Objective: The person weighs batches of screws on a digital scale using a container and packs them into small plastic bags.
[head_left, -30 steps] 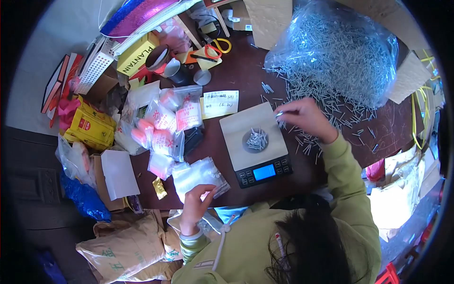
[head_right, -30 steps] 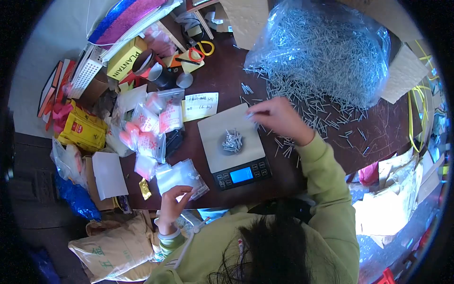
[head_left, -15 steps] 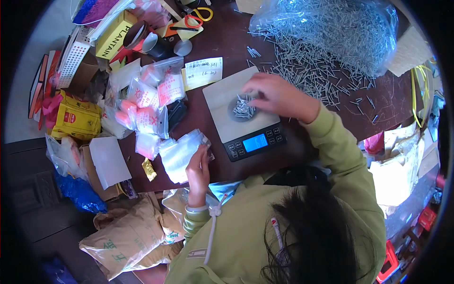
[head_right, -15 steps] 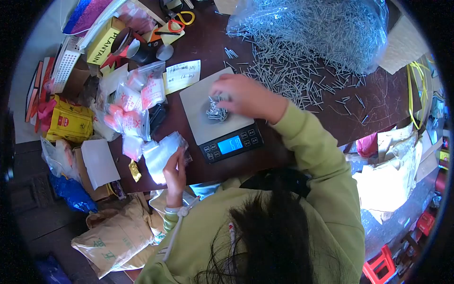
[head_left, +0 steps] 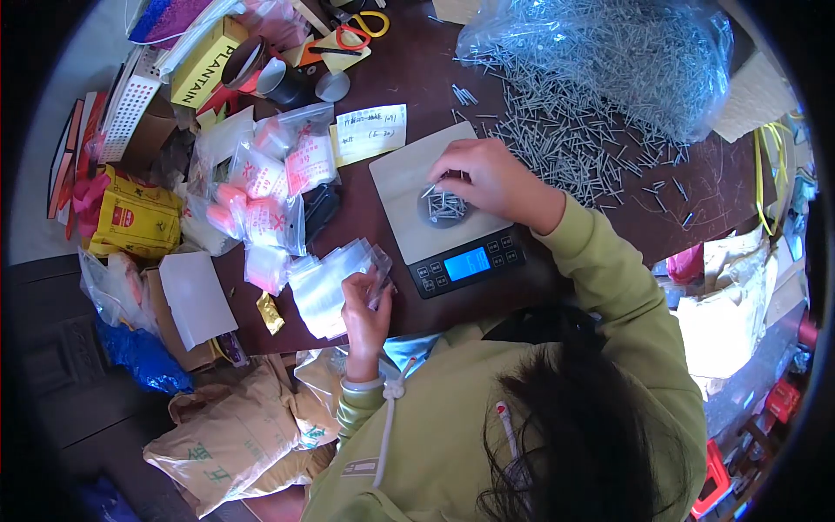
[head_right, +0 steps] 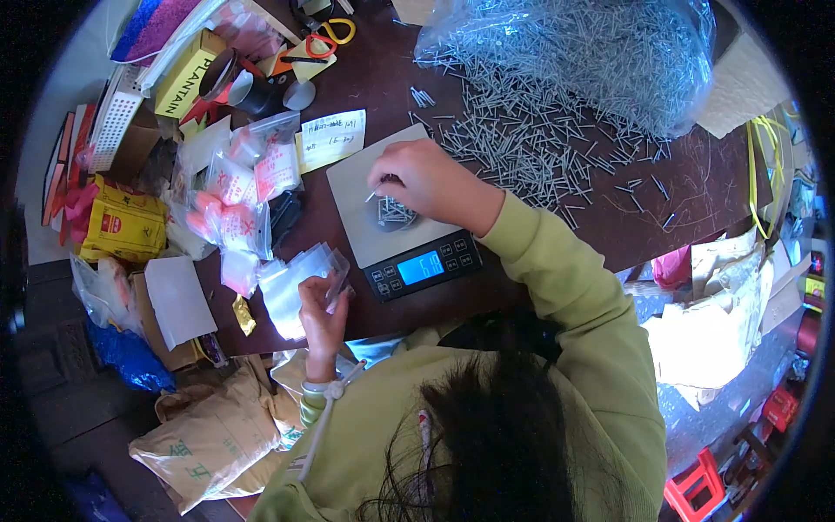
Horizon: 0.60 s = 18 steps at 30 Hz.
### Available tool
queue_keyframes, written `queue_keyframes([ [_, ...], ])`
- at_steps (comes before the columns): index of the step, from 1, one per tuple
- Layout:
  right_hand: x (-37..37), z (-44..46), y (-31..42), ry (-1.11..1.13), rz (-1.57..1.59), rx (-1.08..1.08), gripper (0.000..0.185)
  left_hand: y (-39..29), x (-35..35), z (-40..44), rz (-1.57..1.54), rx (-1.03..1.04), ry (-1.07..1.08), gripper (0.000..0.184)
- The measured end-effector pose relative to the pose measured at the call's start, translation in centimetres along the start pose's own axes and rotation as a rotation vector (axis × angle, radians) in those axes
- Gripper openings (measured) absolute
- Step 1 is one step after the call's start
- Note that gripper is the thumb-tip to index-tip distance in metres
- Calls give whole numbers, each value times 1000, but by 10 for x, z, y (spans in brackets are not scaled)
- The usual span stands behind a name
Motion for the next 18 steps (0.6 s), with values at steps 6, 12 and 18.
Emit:
queue_keyframes([
  [6, -22, -7, -15, -11, 211, 180, 14, 3, -24, 8, 49, -146, 94, 9],
  [12, -79, -43, -62, -95, -167, 306, 18, -5, -70, 18, 11, 21, -149, 17],
  [18, -61, -31, -15, -61, -92, 185, 26, -38, -59, 14, -352, -69, -73, 3],
])
Point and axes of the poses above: each hand's wrist, its own z-axis towards the middle knuckle, its own x-axis out of the palm, y = z × x, the point moved 6 cm from there along z, towards the middle knuckle, and after that the axes turned 1 degree about x, right-handed, at the moved point
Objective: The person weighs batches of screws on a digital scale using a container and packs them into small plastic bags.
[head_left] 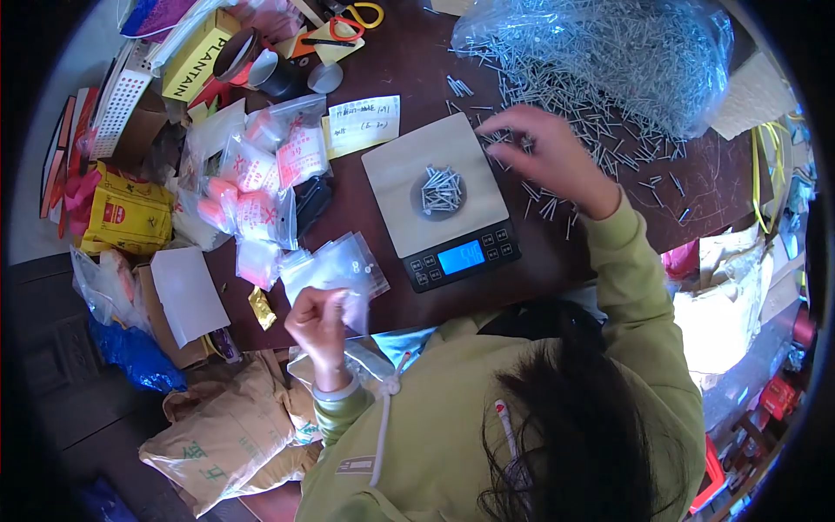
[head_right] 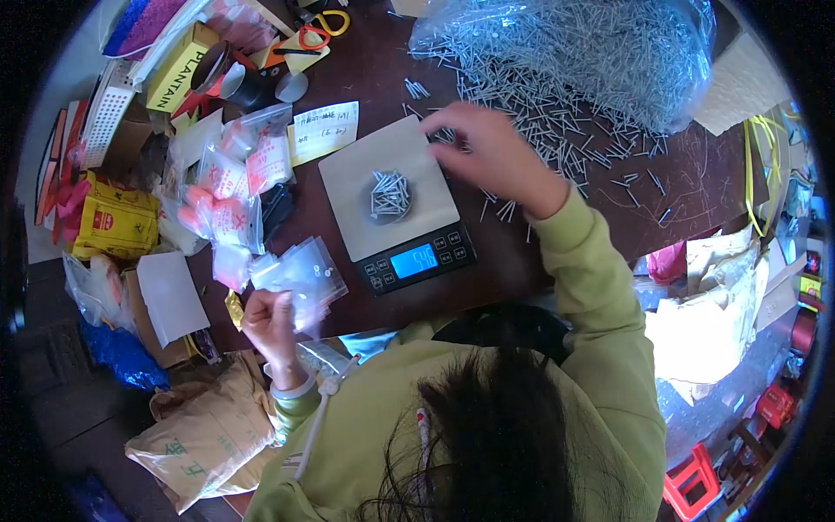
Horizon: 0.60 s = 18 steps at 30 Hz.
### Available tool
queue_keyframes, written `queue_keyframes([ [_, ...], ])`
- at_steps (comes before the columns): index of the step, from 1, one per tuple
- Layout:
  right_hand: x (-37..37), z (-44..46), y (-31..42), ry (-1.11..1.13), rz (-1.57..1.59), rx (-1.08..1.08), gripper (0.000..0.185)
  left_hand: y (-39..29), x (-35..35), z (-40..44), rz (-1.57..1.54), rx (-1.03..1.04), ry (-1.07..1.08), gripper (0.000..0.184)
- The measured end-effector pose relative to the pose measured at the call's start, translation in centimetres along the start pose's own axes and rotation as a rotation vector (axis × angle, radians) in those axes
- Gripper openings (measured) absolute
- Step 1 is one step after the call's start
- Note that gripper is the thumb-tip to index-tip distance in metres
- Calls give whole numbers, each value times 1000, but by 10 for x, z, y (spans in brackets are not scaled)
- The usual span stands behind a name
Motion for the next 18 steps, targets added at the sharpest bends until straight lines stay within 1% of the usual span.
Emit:
queue_keyframes([
  [1, 13, 3, 17, 85, 80, -69, 25, -10, 16, 2, -26, -20, 13, 8],
  [2, 33, 3, 32, 150, 229, -146, 23, -14, 28, 2, -67, -39, 105, 10],
  [3, 52, 3, 48, 215, 377, -223, 23, -22, 43, 4, -75, -76, 122, 11],
  [4, 66, 2, 63, 366, 474, -147, 23, -30, 57, 4, -82, -114, 140, 13],
  [5, 78, 0, 78, 518, 569, -70, 24, -39, 64, 4, -116, -69, 155, 13],
  [6, 89, 0, 82, 496, 578, -121, 23, -47, 69, 3, -149, -24, 171, 12],
  [7, 90, 2, 90, 531, 564, -148, 23, -52, 73, 2, -181, 22, 186, 12],
  [8, 90, 3, 98, 566, 552, -174, 24, -57, 73, 1, -241, 107, 135, 12],
  [10, 87, 4, 108, 546, 611, -232, 25, -65, 69, -1, -357, 275, 31, 13],
  [11, 85, 3, 110, 534, 640, -260, 25, -60, 70, -3, -345, 290, 66, 13],
  [14, 81, 3, 102, 522, 648, -216, 26, -43, 80, -4, -168, 97, 289, 12],
  [15, 81, 3, 97, 507, 617, -202, 27, -43, 82, -6, -159, 61, 307, 9],
  [17, 83, 3, 88, 477, 555, -174, 28, -41, 82, -7, -238, 107, 310, 8],
  [18, 85, 1, 86, 476, 593, -159, 27, -40, 81, -8, -276, 129, 311, 7],
])
Point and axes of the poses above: each hand's wrist, its own z-axis towards the middle knuckle, its own x-axis out of the palm, y = z × x, the point moved 6 cm from there along z, towards the middle knuckle, and after that the axes turned 1 degree about x, right-handed, at the moved point
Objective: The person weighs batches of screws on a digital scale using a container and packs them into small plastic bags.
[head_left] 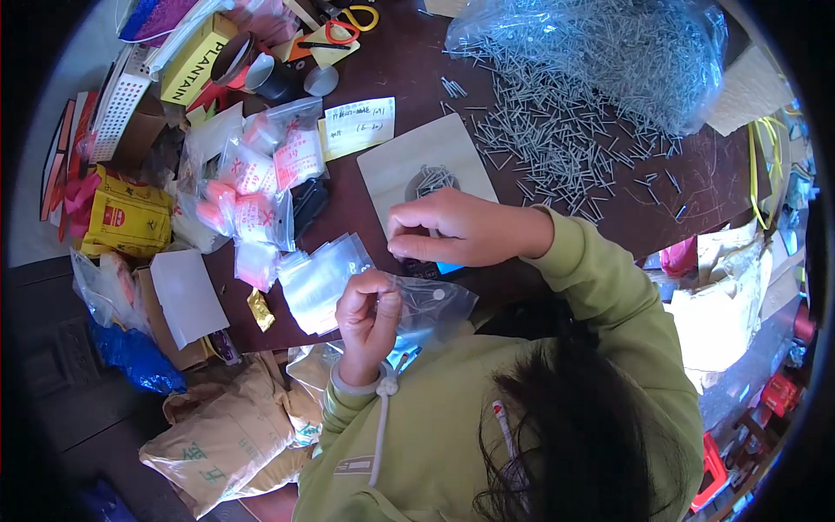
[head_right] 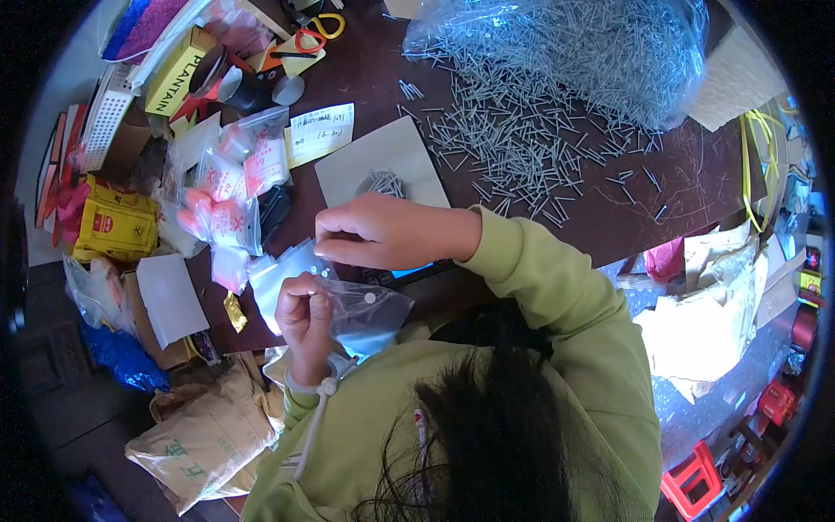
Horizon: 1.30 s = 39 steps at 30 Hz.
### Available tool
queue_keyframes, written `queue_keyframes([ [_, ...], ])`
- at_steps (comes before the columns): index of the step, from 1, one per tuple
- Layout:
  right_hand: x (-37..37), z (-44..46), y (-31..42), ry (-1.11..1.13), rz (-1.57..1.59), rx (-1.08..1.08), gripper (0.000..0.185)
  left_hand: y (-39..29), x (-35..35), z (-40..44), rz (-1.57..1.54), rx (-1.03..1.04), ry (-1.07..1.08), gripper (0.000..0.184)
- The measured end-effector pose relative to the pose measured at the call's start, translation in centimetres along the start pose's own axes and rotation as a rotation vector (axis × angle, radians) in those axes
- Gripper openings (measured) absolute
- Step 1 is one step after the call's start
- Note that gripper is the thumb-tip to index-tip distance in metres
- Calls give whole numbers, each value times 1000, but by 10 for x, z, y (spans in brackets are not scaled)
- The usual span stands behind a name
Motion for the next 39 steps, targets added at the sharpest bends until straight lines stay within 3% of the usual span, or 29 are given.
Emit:
queue_keyframes([
  [3, 8, -2, 0, 33, 77, 21, 27, -4, 1, 5, 5, 22, 22, 6],
  [6, 13, -3, 4, 111, 49, 51, 28, -3, 4, 3, -79, -91, 48, 7],
  [9, 2, -3, 3, 74, -37, 31, 27, -16, 3, 9, 148, 89, 56, 9],
  [12, -5, -5, 4, 16, -51, 45, 24, -31, -3, 12, 159, 237, -53, 10],
  [14, -5, -5, 2, -18, -25, 69, 21, -28, -8, 10, 174, 228, -31, 12],
  [17, -36, -14, -14, -306, -256, 38, 24, -11, -18, 6, 137, 106, 38, 13],
  [20, -63, -27, -14, -460, -549, -128, 33, -12, -7, 17, 287, 108, 158, 15],
  [21, -66, -33, -21, -389, -611, 38, 49, -12, -2, 17, 306, 69, 208, 17],
  [25, -56, -44, -45, -401, -911, 81, 60, -8, 5, 14, 288, 80, 260, 17],
  [27, -42, -43, -59, -368, -966, 103, 62, 6, -1, 5, 265, -30, 274, 15],
  [30, -32, -40, -67, -325, -903, 49, 61, 2, 0, 5, 319, -62, 224, 13],
  [33, -39, -32, -68, -257, -455, 203, 59, 1, 1, 7, 393, -51, 173, 12],
  [36, -40, -28, -35, -294, -124, 63, 51, 5, 2, 11, 465, -30, 197, 13],
  [39, -36, -21, -13, -200, -105, -73, 45, 5, 6, 15, 504, -25, 176, 13],
])
Point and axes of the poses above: each hand's wrist, its own z-axis towards the middle knuckle, its own x-axis out of the palm, y = z × x, the point moved 6 cm from there along z, towards the middle knuckle, and after that the axes turned 1 degree about x, right-handed, at the moved point
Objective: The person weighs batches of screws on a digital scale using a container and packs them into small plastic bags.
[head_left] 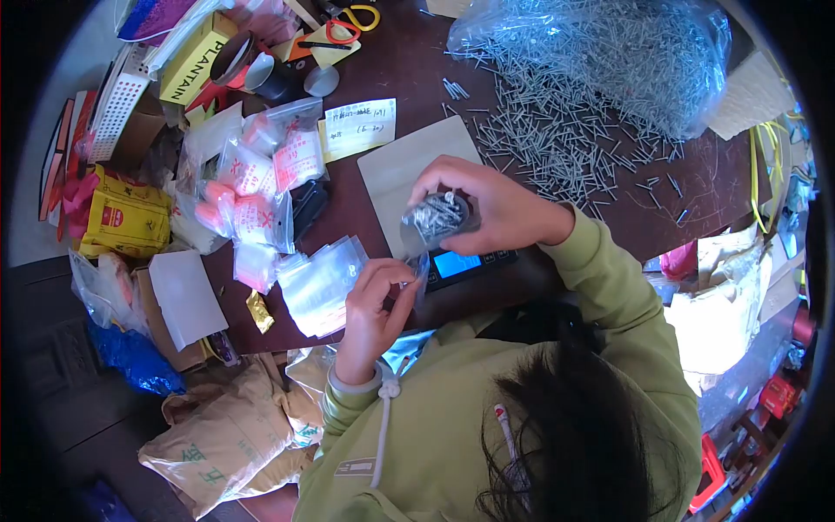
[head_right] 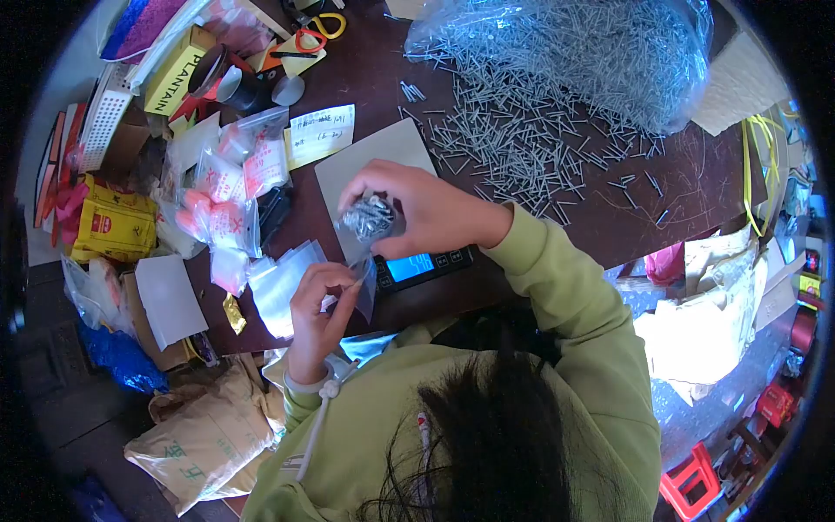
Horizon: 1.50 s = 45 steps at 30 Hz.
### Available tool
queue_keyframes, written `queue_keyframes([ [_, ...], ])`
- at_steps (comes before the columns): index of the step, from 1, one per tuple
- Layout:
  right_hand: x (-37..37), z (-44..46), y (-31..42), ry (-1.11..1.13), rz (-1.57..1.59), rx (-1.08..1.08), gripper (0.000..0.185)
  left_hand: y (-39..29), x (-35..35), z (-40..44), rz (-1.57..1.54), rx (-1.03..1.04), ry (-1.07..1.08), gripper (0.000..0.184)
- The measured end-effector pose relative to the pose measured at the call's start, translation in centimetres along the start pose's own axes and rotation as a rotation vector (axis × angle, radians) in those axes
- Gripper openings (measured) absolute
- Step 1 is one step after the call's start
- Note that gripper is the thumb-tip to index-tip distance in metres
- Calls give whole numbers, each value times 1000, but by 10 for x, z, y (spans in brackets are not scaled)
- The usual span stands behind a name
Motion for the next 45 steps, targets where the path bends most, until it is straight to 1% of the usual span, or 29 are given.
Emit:
queue_keyframes([
  [1, 2, 2, 7, 40, -3, -21, 44, -1, 1, 1, 4, -8, -16, 13],
  [3, 7, 5, 19, 121, -9, -63, 42, -3, 5, 1, 62, 72, -29, 13],
  [4, 13, 5, 24, 120, -12, -85, 38, -5, 6, 1, 92, 111, -37, 14],
  [7, 27, 4, 35, 191, -252, -10, 35, -16, 12, 3, 172, 225, -65, 11],
  [8, 30, 3, 38, 180, -344, -57, 41, -16, 12, 3, 179, 235, -74, 12],
  [11, 31, 5, 52, 153, -474, -148, 46, -16, 11, 2, 189, 265, -104, 13],
  [14, 26, 4, 61, 155, -522, -146, 52, -15, 7, 1, 168, 281, -149, 14],
  [17, 25, 2, 61, 180, -476, -142, 57, -18, 8, 2, 147, 281, -165, 13],
  [19, 25, 1, 61, 203, -484, -141, 57, -18, 9, 2, 185, 286, -143, 12],
  [23, 24, 0, 62, 224, -466, -127, 56, -14, 11, 0, 156, 285, -148, 11],
  [29, 18, 1, 60, 209, -334, -149, 51, -18, 8, 2, 127, 271, -157, 12],
  [32, 10, 3, 65, 172, -293, -205, 43, -16, 7, 2, 117, 260, -164, 12],
  [35, 4, 3, 64, 148, -188, -178, 44, -16, 7, 2, 128, 262, -164, 13],
  [38, -11, 4, 49, 34, -142, -61, 47, -16, 4, 2, 166, 240, -179, 13],
  [40, -20, -1, 18, -77, -167, 48, 50, -14, 1, 1, 175, 204, -213, 13],
  [41, -23, -5, 0, -132, -179, 102, 52, -14, -1, 1, 193, 221, -236, 13],
  [43, -23, -16, -37, -123, -318, 196, 56, -14, -6, -1, 231, 252, -282, 14],
  [44, -24, -21, -47, -119, -386, 244, 59, -12, -9, -1, 211, 236, -287, 13],
  [45, -25, -25, -47, -152, -538, 183, 60, -11, -11, -2, 191, 219, -291, 13],
])
Point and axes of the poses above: each hand's wrist, its own z-axis towards the middle knuckle, its own x-axis out of the palm, y = z × x, the point moved 6 cm from there along z, towards the middle knuckle, and after that the axes turned 1 degree about x, right-handed, at the moved point
